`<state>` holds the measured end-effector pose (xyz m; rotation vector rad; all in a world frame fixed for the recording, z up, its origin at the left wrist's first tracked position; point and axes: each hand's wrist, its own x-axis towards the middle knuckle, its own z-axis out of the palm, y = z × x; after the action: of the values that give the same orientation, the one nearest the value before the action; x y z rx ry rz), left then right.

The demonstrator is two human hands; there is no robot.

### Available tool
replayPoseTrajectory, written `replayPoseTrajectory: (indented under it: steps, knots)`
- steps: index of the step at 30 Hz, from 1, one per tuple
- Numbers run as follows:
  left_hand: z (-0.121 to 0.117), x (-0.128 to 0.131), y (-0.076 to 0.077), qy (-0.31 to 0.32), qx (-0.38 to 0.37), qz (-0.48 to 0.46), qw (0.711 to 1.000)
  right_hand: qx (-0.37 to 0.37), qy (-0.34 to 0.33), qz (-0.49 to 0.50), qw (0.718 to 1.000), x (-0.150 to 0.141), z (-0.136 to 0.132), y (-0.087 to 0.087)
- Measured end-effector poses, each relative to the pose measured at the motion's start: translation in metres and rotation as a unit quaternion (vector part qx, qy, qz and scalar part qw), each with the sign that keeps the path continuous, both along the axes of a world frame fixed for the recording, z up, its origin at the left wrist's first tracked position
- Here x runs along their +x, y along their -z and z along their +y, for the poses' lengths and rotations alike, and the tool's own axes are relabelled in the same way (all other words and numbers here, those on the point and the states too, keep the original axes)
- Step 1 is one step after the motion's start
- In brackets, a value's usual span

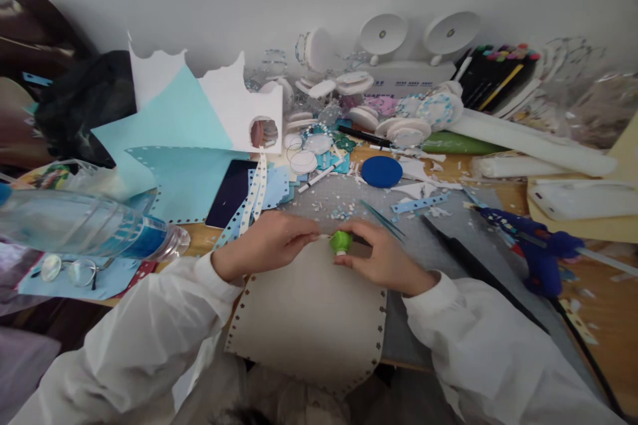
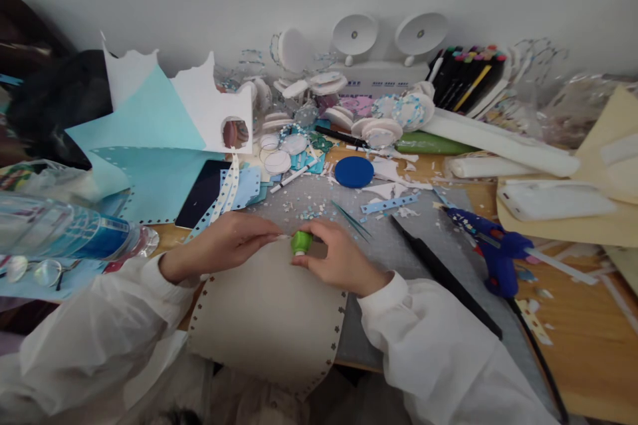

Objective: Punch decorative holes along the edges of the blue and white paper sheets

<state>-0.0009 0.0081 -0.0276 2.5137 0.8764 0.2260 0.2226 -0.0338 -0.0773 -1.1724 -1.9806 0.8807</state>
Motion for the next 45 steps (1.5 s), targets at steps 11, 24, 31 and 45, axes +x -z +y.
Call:
replayPoseTrajectory:
  steps: [11, 24, 31, 45]
  knots:
    - [-0.009, 0.013, -0.016, 0.017, 0.144, 0.081, 0.986, 0.066, 0.033, -0.012, 0.997, -0.007, -0.003, 0.006]
    - [0.002, 0.051, 0.008, 0.047, 0.21, 0.119, 0.969, 0.136, 0.04, -0.041, 0.989, -0.007, -0.003, 0.009]
    - [0.004, 0.048, 0.012, 0.042, 0.172, 0.099, 0.979, 0.133, 0.037, -0.049, 0.989, -0.008, -0.003, 0.014]
    - [-0.002, 0.036, -0.001, 0.023, 0.095, 0.184, 0.978, 0.063, -0.015, -0.028, 0.998, -0.005, -0.005, 0.007]
